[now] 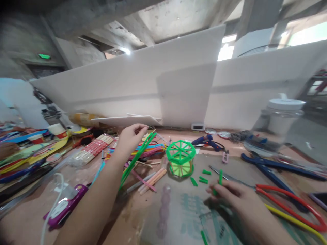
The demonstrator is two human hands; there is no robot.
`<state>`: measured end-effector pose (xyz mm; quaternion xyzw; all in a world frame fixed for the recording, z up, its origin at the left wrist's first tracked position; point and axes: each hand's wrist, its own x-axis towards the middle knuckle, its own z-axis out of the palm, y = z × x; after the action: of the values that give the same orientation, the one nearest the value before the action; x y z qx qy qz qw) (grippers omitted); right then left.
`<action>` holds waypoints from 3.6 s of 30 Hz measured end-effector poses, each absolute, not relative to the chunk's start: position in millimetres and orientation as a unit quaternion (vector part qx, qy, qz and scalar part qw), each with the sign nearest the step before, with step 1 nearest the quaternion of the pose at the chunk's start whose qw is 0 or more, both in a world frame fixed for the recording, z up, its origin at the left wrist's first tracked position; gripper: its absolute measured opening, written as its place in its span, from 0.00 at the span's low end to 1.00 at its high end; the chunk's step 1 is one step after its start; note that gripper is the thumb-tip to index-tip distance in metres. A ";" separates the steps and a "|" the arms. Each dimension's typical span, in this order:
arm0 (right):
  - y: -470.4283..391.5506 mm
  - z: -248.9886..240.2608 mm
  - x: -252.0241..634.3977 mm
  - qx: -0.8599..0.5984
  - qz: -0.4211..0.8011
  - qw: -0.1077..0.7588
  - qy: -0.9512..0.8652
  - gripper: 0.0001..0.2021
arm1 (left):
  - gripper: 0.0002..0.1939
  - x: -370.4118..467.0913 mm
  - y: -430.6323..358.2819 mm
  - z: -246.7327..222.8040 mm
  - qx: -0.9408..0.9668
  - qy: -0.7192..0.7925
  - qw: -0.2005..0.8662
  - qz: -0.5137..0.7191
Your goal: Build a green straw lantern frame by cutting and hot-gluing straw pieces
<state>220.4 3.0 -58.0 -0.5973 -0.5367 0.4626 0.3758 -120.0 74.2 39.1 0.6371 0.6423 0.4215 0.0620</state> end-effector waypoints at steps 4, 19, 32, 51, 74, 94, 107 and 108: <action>-1.6 -16.7 203.4 -0.511 0.463 0.454 -0.564 0.22 | 0.13 -58.3 27.6 60.5 0.745 0.500 0.141 0.419; -1.3 -5.7 178.8 -0.382 0.519 0.553 -0.528 0.20 | 0.16 11.3 -3.6 9.2 0.717 0.374 0.440 0.390; -7.9 -7.3 172.8 -0.329 0.568 0.534 -0.533 0.18 | 0.12 7.2 5.1 7.5 0.682 0.375 0.521 0.351; -9.9 18.1 189.6 -0.382 0.433 0.457 -0.677 0.19 | 0.15 12.2 2.9 -4.2 0.688 0.376 0.497 0.371; -9.8 23.7 194.4 -0.404 0.289 0.405 -0.768 0.25 | 0.15 10.3 0.5 -0.6 0.689 0.376 0.496 0.371; -9.7 3.6 187.0 -0.405 0.395 0.490 -0.664 0.20 | 0.14 8.0 7.9 -3.4 0.668 0.322 0.575 0.345; -5.5 13.1 194.9 -0.340 0.505 0.478 -0.634 0.16 | 0.16 7.8 5.7 1.3 0.673 0.353 0.546 0.353; -5.8 12.3 193.8 -0.338 0.503 0.483 -0.632 0.16 | 0.16 7.9 5.6 0.9 0.675 0.354 0.544 0.351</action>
<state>193.8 -5.8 12.3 -0.3378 -0.6321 0.5029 0.4832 7.9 5.6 0.9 0.6752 0.3539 0.3507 0.5440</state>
